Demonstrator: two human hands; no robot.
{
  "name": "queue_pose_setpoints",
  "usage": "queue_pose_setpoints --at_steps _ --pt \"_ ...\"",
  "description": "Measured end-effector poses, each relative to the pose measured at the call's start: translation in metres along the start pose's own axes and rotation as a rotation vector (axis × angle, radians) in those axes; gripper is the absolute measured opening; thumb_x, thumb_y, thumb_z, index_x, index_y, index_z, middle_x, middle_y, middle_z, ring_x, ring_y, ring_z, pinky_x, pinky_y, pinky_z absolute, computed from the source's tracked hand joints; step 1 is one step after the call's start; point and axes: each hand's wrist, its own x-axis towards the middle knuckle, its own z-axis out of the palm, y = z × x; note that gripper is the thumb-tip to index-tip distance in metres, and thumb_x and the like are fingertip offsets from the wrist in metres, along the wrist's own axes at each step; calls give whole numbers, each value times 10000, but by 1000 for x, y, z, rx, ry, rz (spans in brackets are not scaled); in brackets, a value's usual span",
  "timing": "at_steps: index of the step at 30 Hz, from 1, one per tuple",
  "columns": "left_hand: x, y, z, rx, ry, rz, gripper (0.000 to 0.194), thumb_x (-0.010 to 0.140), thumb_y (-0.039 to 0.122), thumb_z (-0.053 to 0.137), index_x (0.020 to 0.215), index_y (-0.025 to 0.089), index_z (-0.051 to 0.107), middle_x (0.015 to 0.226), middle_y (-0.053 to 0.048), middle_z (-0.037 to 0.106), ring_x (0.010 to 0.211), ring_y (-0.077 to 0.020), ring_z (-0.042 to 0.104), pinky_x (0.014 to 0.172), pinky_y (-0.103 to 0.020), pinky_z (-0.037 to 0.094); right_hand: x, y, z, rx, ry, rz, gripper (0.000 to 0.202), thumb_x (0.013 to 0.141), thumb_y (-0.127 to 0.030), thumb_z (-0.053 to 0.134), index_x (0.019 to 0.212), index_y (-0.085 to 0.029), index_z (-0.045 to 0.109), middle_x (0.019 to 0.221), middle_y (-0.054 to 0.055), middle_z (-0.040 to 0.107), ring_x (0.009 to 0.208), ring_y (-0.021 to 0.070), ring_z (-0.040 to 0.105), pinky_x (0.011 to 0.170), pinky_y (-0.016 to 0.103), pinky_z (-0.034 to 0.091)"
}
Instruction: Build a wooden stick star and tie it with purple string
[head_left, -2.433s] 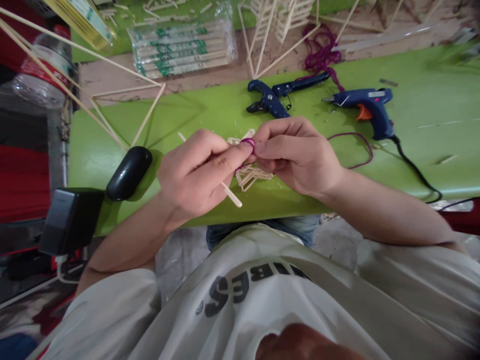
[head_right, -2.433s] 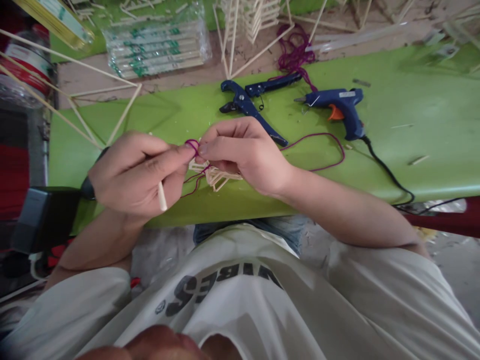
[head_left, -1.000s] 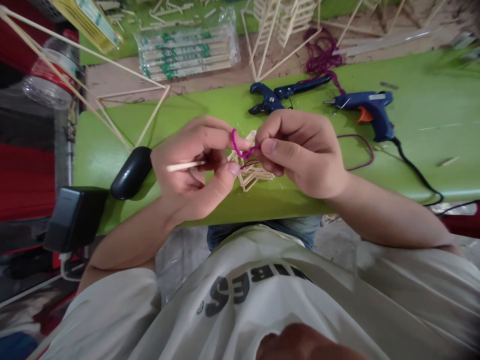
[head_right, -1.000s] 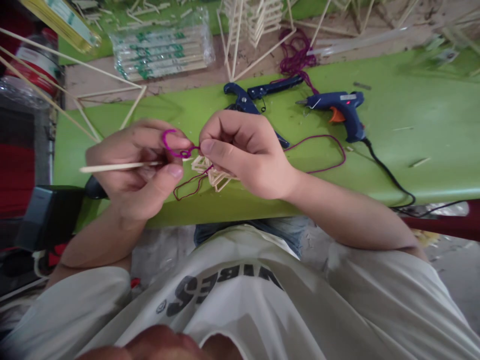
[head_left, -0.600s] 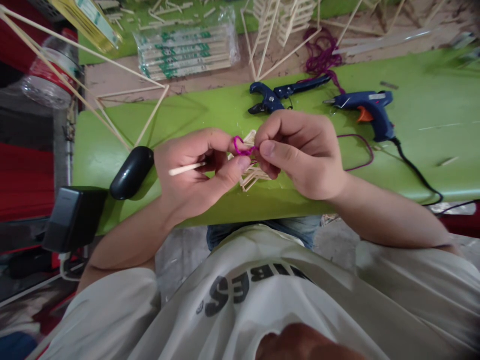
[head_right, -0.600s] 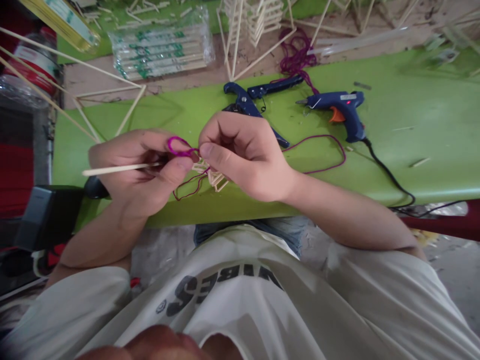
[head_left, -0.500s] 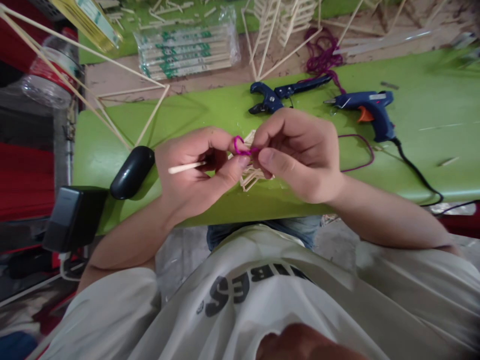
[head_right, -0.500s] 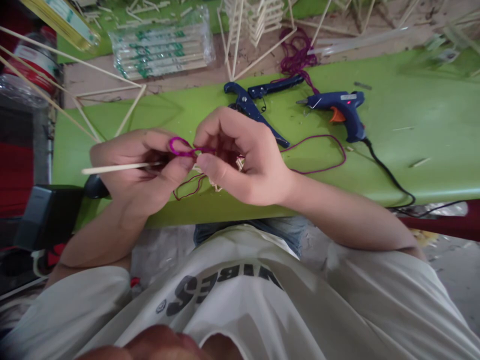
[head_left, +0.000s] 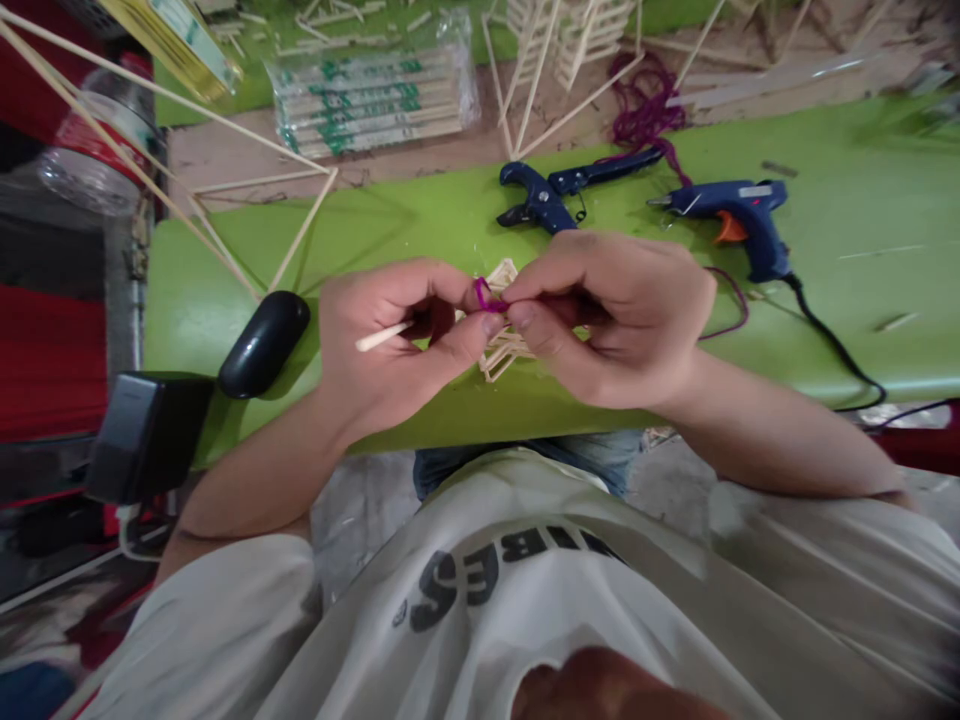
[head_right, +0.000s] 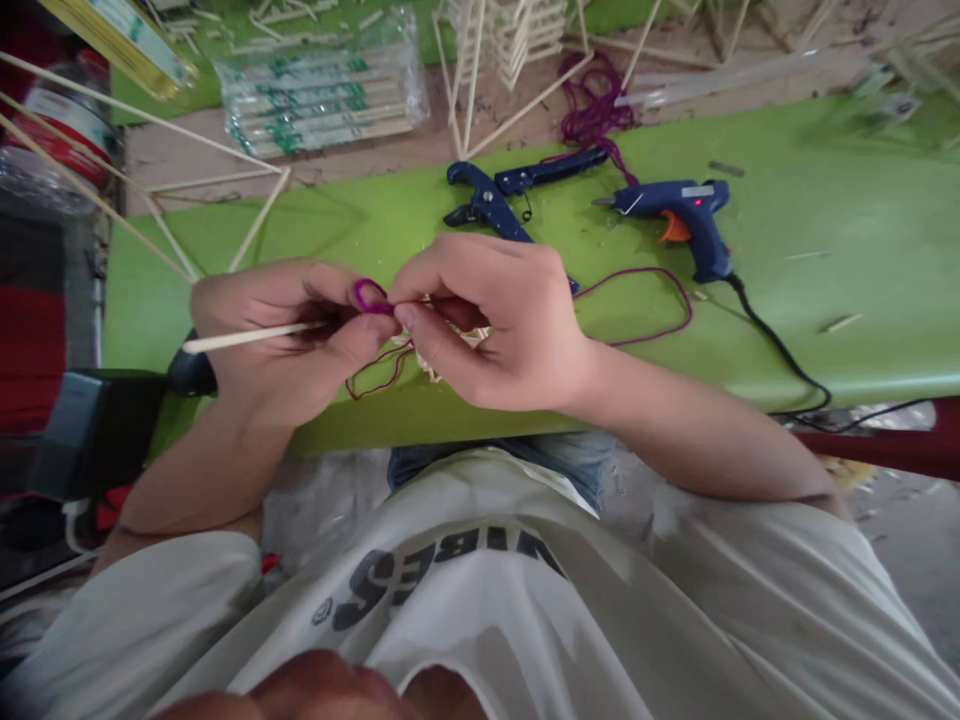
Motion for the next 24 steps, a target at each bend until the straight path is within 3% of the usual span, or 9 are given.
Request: queue_pose_setpoints --at_steps 5,12,21,24 --pt "3 0 -1 -51 -18 -39 70 958 254 962 977 245 895 690 16 673 580 -82 576 486 -238 398 2 0 5 -8 15 -46 89 1018 -204 705 943 -225 747 708 -47 564 554 104 392 574 325 401" --pt "6 5 -4 -107 -79 -94 229 996 434 985 960 239 873 687 7 655 560 -76 523 465 -248 365 -2 -2 0 -53 -25 22 97 1035 -241 679 955 -284 713 710 -24 589 565 152 437 586 371 438" --pt "7 5 -8 -123 -155 -56 176 1060 387 906 994 258 807 712 9 637 584 -88 553 490 -297 361 -3 -3 -2 -75 -73 18 109 981 -190 707 993 -294 681 724 -21 601 587 160 500 594 386 483" --pt "9 3 -7 -135 -158 -32 194 1055 375 914 970 253 790 695 18 605 580 -86 534 509 -308 368 -5 0 -1 -134 -87 -64 146 975 -158 693 1023 -294 670 747 -22 626 624 162 564 628 372 524"
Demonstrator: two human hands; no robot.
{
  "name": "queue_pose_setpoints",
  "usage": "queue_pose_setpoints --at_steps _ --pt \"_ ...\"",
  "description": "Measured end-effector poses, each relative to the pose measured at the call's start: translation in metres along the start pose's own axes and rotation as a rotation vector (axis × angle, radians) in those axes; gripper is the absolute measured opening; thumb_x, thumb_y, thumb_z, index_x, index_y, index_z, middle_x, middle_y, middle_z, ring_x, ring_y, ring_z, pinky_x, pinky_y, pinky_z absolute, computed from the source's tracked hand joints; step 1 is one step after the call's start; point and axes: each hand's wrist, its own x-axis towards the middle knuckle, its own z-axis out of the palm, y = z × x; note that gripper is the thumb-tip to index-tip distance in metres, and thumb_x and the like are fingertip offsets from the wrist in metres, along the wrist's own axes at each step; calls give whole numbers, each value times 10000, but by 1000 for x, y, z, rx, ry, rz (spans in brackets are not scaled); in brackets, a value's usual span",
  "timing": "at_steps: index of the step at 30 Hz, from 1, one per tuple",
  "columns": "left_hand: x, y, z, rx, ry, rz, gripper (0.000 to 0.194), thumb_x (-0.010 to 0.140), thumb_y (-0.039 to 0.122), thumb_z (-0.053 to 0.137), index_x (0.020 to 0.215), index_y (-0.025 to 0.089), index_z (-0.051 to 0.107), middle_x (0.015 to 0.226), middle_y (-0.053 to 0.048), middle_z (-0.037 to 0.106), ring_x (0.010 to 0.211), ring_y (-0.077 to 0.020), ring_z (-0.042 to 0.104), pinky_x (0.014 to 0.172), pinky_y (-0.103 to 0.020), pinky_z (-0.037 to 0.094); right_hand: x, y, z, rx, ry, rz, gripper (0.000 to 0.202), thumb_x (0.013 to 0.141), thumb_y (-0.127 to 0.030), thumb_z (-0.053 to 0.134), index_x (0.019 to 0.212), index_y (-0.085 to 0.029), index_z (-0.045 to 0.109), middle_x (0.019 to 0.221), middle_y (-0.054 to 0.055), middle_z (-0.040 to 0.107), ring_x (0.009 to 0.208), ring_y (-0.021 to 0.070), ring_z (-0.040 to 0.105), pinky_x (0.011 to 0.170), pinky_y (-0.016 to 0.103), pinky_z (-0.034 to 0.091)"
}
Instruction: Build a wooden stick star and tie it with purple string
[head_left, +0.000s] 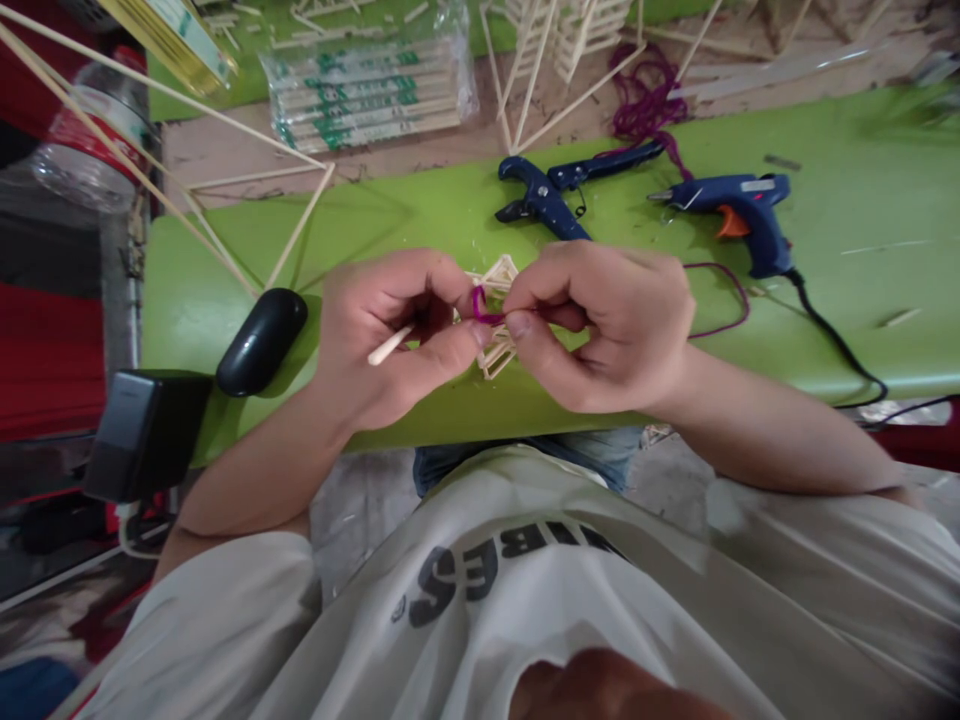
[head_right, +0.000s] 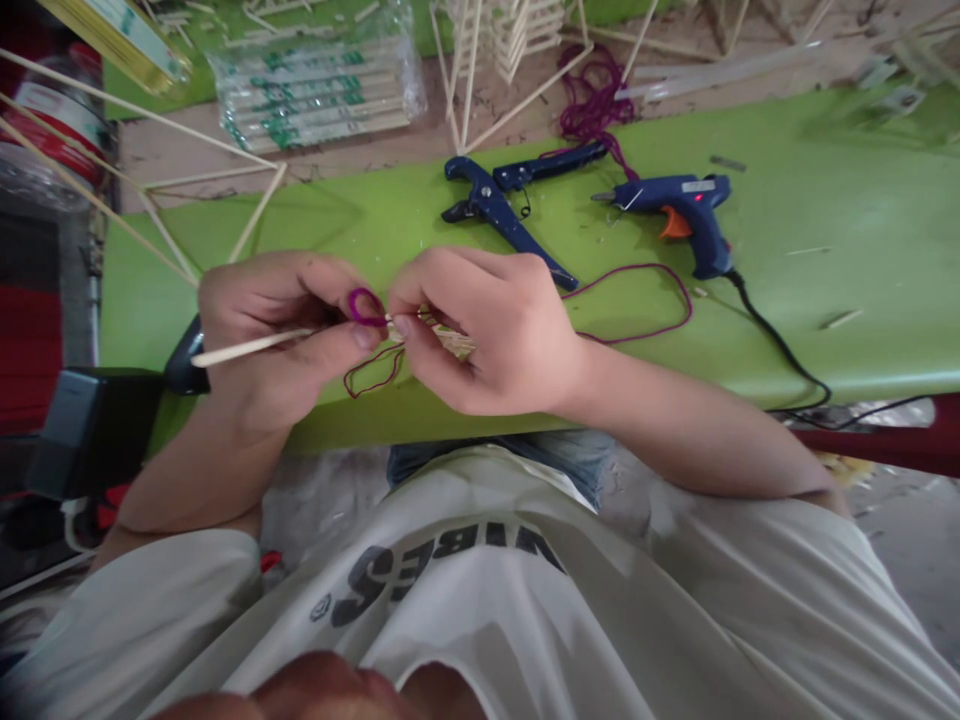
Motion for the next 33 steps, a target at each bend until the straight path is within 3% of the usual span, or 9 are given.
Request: queue_pose_setpoints --at_steps 3,10,14,18,21,23,27,30,33 --pt "1 -4 2 -15 36 41 258 997 373 958 899 245 755 674 22 590 576 -88 517 503 -304 356 -1 0 3 -46 24 -74 158 978 -148 666 1036 -294 656 740 -28 614 634 161 590 600 344 498" --pt "-2 -4 11 -122 67 80 182 979 257 923 934 212 752 818 -31 684 705 -121 598 565 -296 412 -1 -5 10 179 -43 17 149 972 -103 605 977 -252 598 757 -43 586 627 111 513 596 273 478" --pt "2 -7 16 -124 68 171 269 998 326 923 885 202 713 880 -31 689 700 -93 582 574 -275 450 -4 0 14 233 -70 31 132 959 -113 586 952 -244 589 761 -45 570 645 107 509 610 266 463" --pt "6 -7 15 -71 92 170 265 965 340 958 885 213 739 863 -21 682 646 -82 550 490 -255 399 -4 4 11 67 28 7 23 1028 -287 656 1027 -283 678 1000 41 752 924 232 703 874 434 621" --pt "7 -8 10 -18 94 195 225 912 260 978 883 212 760 820 -10 678 596 -69 509 442 -260 320 -3 7 4 -123 55 -58 118 1044 -377 693 1137 -346 759 1086 56 797 1009 309 727 1069 609 589" --pt "9 -11 7 27 79 212 233 891 251 1006 883 215 776 808 -7 673 580 -68 500 438 -284 301 -4 10 1 -156 39 -66 123 1041 -354 728 1155 -364 775 1033 36 803 921 294 720 1037 624 570" --pt "11 -21 3 79 99 375 319 874 387 1081 919 218 815 801 4 667 523 -43 454 403 -316 244 -6 18 3 -154 42 -99 95 1047 -310 769 1135 -337 789 990 28 808 830 254 711 953 561 596" --pt "10 -24 4 113 110 355 330 857 376 1099 932 218 819 828 15 680 538 -32 443 410 -320 240 -5 20 6 -157 5 -83 41 1045 -340 797 1049 -308 772 933 45 779 836 254 701 933 532 611" --pt "6 -24 7 119 101 298 300 910 401 1059 944 238 809 860 20 679 568 -45 438 451 -345 254 -2 15 9 -61 53 -45 77 1033 -317 790 976 -297 742 879 37 747 797 228 666 804 461 590"
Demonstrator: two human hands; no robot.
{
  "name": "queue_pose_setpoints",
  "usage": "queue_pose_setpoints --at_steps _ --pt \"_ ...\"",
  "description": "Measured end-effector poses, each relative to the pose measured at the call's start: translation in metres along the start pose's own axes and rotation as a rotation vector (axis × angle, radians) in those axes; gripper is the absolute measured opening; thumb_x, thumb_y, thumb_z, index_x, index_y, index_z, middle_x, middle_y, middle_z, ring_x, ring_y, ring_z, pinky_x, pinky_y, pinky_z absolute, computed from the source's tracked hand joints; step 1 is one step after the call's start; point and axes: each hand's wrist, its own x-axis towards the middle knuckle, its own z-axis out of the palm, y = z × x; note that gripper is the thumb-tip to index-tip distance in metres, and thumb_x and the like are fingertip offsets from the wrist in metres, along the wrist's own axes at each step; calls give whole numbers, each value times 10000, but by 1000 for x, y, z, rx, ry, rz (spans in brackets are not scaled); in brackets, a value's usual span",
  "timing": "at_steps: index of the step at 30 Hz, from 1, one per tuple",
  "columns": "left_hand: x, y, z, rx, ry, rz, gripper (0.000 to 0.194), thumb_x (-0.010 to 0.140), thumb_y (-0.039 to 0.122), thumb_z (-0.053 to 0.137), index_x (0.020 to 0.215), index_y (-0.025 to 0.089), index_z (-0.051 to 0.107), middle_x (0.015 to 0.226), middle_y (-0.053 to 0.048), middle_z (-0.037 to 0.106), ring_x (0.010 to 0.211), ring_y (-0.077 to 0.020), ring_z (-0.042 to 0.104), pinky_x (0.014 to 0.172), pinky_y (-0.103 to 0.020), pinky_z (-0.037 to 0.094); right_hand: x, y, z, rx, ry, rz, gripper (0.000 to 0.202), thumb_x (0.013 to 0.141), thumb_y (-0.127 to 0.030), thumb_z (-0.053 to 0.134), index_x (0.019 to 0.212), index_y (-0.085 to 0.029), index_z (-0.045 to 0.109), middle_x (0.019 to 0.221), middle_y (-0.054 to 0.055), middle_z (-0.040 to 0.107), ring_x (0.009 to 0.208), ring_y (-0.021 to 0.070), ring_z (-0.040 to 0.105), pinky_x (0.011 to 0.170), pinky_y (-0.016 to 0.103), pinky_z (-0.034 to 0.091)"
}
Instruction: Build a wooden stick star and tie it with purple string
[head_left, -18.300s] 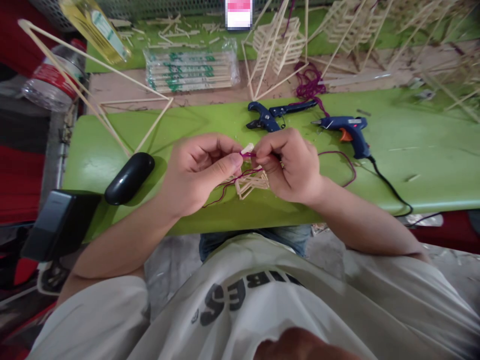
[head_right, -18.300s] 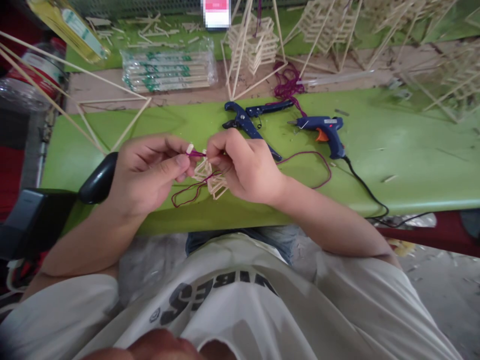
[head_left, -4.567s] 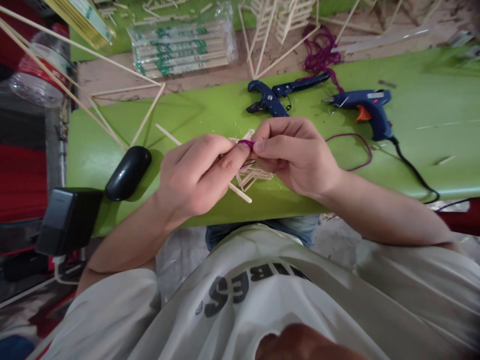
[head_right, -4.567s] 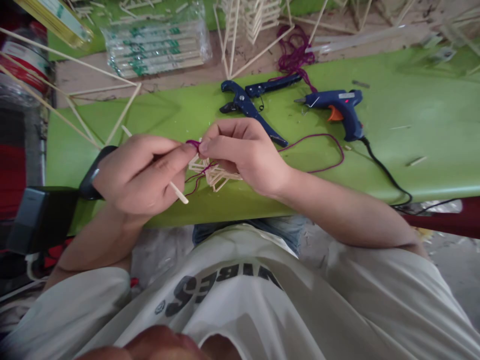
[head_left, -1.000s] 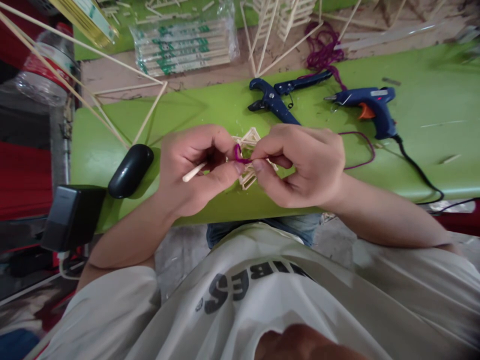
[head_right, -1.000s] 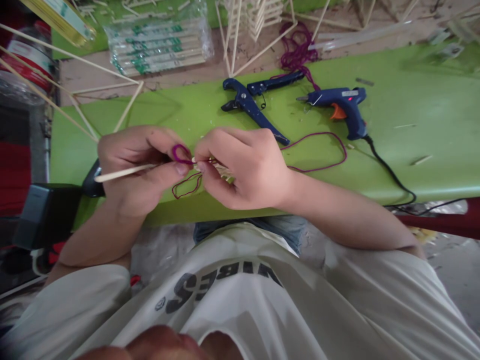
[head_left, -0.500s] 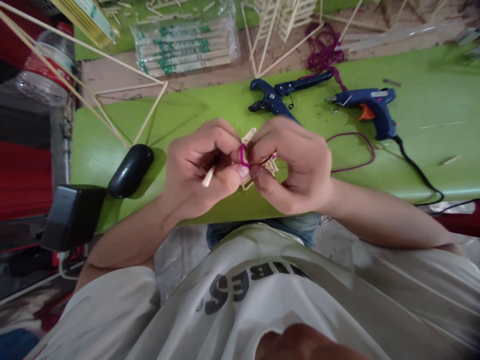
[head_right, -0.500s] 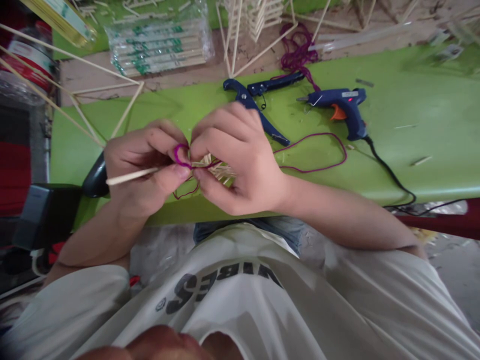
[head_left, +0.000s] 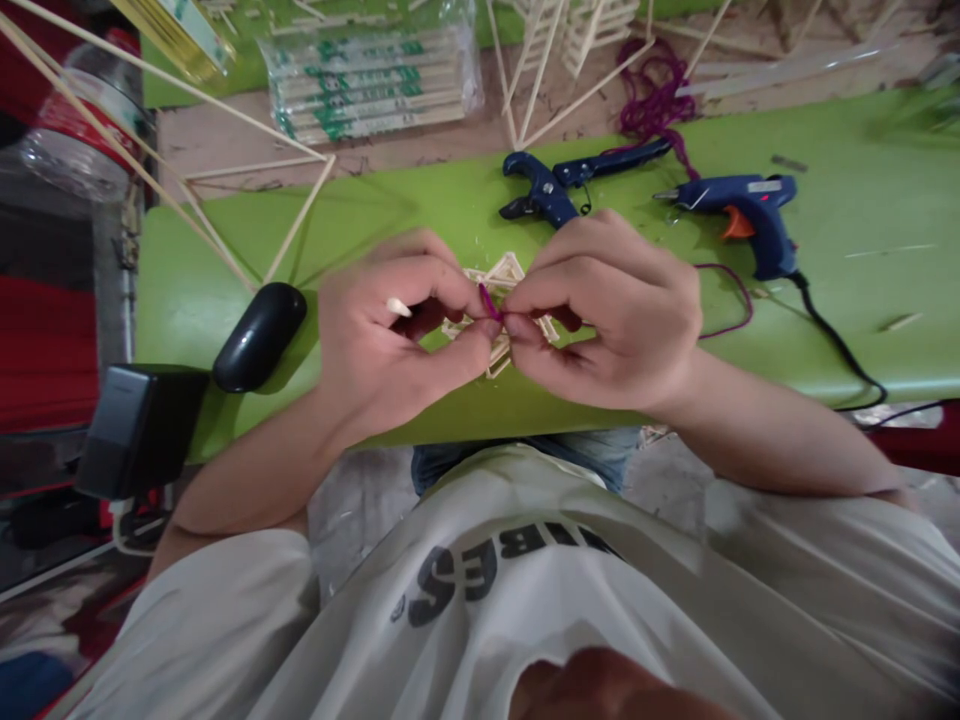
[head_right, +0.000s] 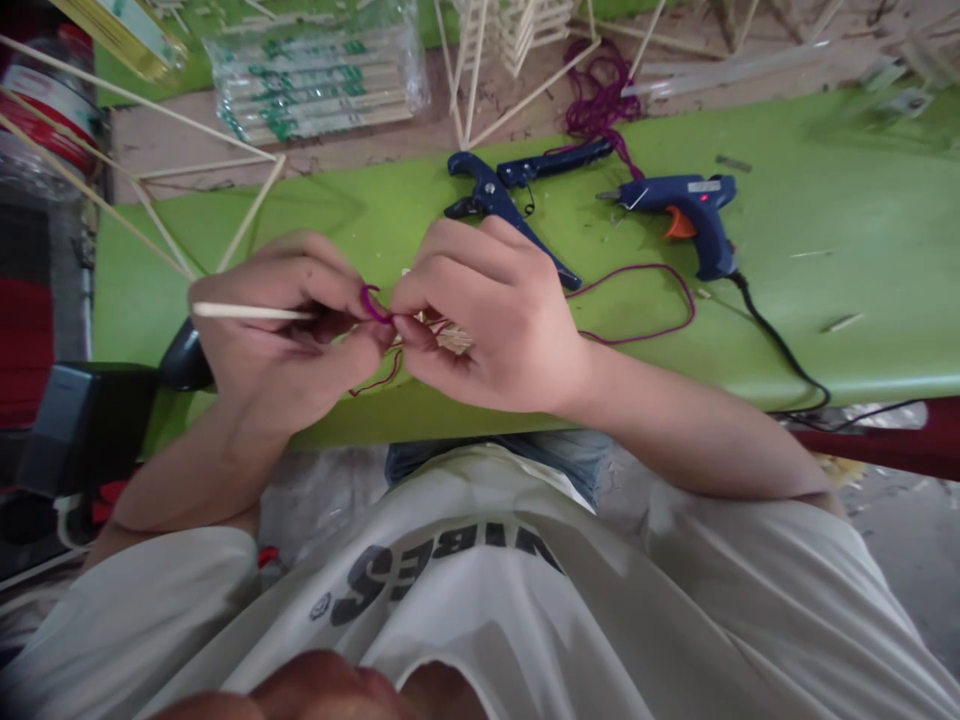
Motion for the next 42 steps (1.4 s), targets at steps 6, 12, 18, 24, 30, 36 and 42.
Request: queue_pose_setpoints --at_steps 6,12,18,24,30,36,42 --pt "-2 17 7 98 54 -57 281 1024 415 952 923 230 767 892 -4 674 634 -59 450 544 -344 324 3 -6 3 417 -15 206 287 1014 -351 918 892 -238 685 743 -11 616 658 140 513 552 304 377" --pt "3 30 8 35 12 -126 260 987 382 925 885 233 737 842 -10 649 621 -76 460 515 -325 308 5 5 4 546 -203 171 300 1106 -379 832 935 -218 646 759 -35 596 652 107 482 564 259 395" --pt "4 31 4 -15 61 -275 309 1014 467 897 864 247 740 824 -22 623 640 -114 456 541 -354 331 2 -1 4 484 -74 201 74 1063 -257 745 1009 -214 718 804 -13 638 636 109 506 546 276 393" --pt "4 27 5 -37 67 -272 373 941 501 1014 866 261 739 811 -7 616 636 -110 456 535 -352 306 0 -14 3 364 41 302 151 950 -311 851 956 -255 711 797 -22 633 584 112 450 502 336 350" --pt "2 25 6 -26 81 -271 319 1031 485 919 891 253 749 835 -24 618 679 -119 481 563 -347 327 -1 -21 3 225 110 198 132 929 -274 896 930 -283 765 793 -1 711 591 153 473 560 399 437" --pt "1 20 7 -67 91 -247 369 938 502 1023 876 252 759 833 -16 629 655 -110 469 530 -345 342 -1 -19 5 304 102 271 98 937 -235 904 940 -258 808 814 -4 768 557 123 525 516 342 457" --pt "3 25 5 -34 61 -317 326 982 532 967 891 283 777 868 -29 658 679 -136 490 565 -375 379 1 -13 6 369 73 327 112 931 -282 930 953 -219 840 810 4 790 572 101 576 479 280 426"
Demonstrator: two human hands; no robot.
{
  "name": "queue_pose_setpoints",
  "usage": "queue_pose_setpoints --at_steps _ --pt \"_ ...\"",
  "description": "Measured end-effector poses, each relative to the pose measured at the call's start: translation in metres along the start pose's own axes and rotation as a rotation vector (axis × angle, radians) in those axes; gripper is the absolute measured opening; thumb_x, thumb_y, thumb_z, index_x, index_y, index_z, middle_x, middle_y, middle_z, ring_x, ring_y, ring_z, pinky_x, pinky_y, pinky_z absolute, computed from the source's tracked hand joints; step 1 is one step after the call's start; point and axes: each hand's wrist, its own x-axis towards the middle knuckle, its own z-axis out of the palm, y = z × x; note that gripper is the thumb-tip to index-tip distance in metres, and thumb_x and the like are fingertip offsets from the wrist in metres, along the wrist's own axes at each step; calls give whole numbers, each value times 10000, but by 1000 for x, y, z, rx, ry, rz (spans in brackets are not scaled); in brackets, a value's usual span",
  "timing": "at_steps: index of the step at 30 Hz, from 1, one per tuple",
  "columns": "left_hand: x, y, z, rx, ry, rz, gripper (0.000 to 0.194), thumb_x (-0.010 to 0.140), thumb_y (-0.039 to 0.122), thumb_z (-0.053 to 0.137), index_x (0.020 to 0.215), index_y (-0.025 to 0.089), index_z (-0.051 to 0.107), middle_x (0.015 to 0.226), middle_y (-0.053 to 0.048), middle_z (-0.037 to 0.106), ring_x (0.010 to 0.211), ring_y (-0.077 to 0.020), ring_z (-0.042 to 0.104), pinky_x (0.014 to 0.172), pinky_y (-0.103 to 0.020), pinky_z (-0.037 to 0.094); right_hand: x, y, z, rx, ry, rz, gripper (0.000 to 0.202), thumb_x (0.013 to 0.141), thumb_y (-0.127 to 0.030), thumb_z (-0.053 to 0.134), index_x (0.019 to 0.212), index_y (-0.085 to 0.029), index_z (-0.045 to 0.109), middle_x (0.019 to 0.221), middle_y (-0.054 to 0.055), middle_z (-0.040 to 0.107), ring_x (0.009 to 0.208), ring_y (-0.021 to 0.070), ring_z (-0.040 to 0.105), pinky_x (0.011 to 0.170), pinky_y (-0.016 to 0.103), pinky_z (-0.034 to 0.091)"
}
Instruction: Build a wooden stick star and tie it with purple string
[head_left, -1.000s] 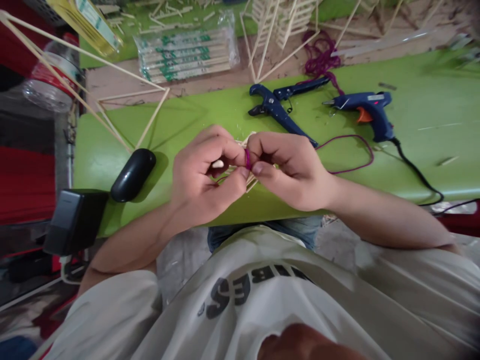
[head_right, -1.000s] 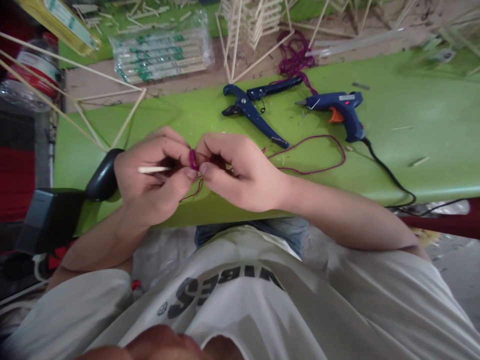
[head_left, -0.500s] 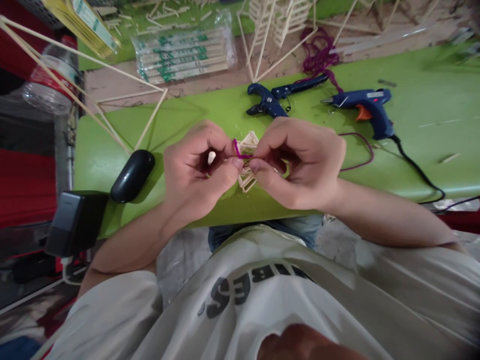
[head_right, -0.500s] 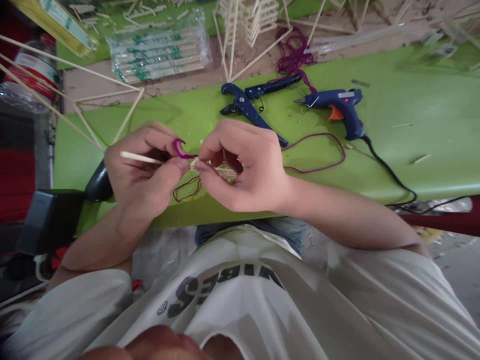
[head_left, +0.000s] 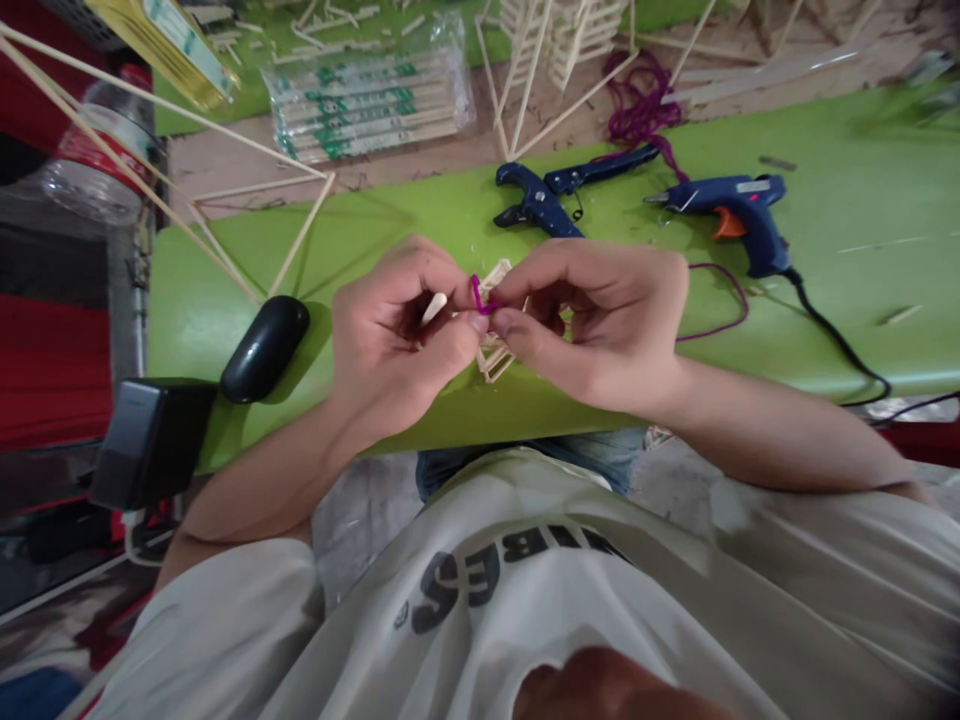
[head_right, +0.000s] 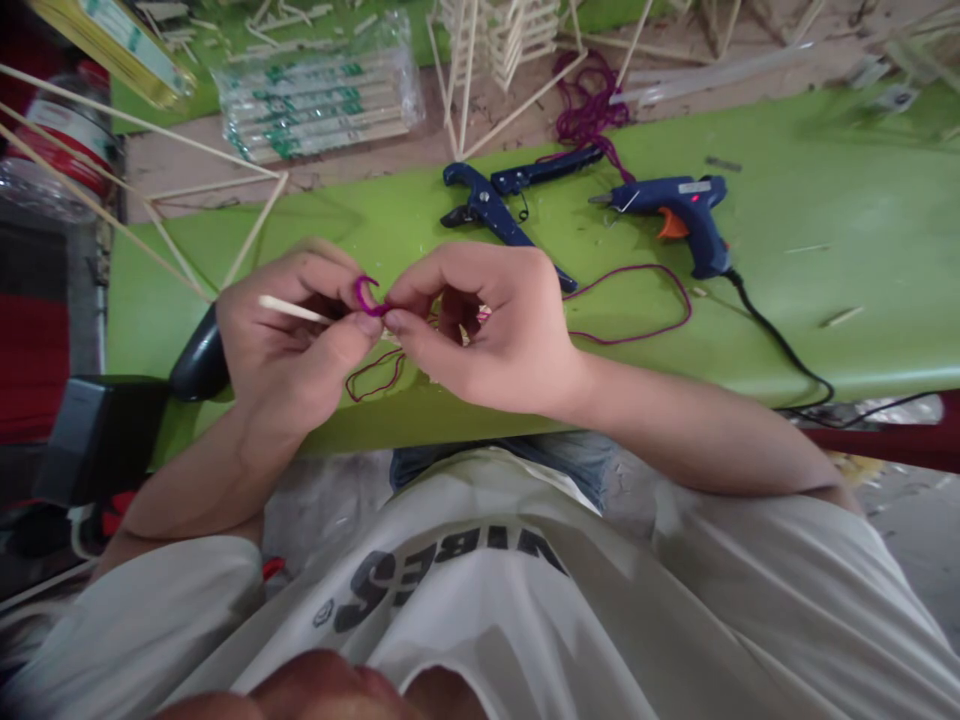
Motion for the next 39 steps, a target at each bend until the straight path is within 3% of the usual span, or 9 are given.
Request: queue_pose_setpoints --at_steps 5,8,16,22,27,33,37,39 --pt "2 -2 1 23 25 80 236 939 433 974 881 295 791 836 -23 656 626 -132 451 512 -374 333 2 -4 0 56 2 -54 73 936 -227 868 901 -235 804 746 -14 735 564 107 544 482 297 399" --pt "1 -5 1 63 34 142 202 916 381 976 887 289 798 847 -23 671 632 -125 460 512 -364 310 2 -8 -1 40 -19 1 126 908 -206 840 849 -246 737 721 -20 694 563 112 510 480 312 359" --pt "-3 0 -4 137 -59 171 211 936 362 951 892 245 780 911 -21 669 602 -67 411 505 -345 313 7 -14 -11 74 -260 93 271 751 -21 714 794 -238 556 689 -66 469 577 84 310 503 326 279" --pt "4 17 17 1 -186 12 328 1097 557 830 976 262 749 789 -28 652 842 -190 719 674 -363 533 12 -19 -17 67 -406 221 248 773 -28 631 764 -238 500 678 -59 417 627 101 295 561 342 234" --pt "6 31 32 -15 -211 9 286 1088 533 837 989 280 748 791 -34 679 904 -222 766 693 -383 560 13 -23 -17 101 -407 299 159 866 -102 710 850 -228 615 715 -41 531 623 109 398 541 335 280" --pt "2 11 6 76 -142 84 243 1074 445 829 928 278 731 834 -35 689 731 -162 636 580 -359 465 11 -24 -14 136 -356 305 200 919 -101 748 838 -224 613 708 -36 567 610 96 404 534 328 284" --pt "1 -7 -2 138 -71 294 190 933 301 871 865 244 704 850 -7 628 562 -63 403 449 -316 299 13 -23 -14 184 -385 323 238 866 -56 736 796 -227 586 693 -43 535 616 94 381 536 326 248" --pt "2 -11 0 151 -70 365 176 908 275 847 855 233 684 826 -1 594 555 -54 389 444 -296 279 14 -22 -14 184 -416 337 266 824 -23 721 772 -229 562 687 -43 517 630 97 366 539 325 234"
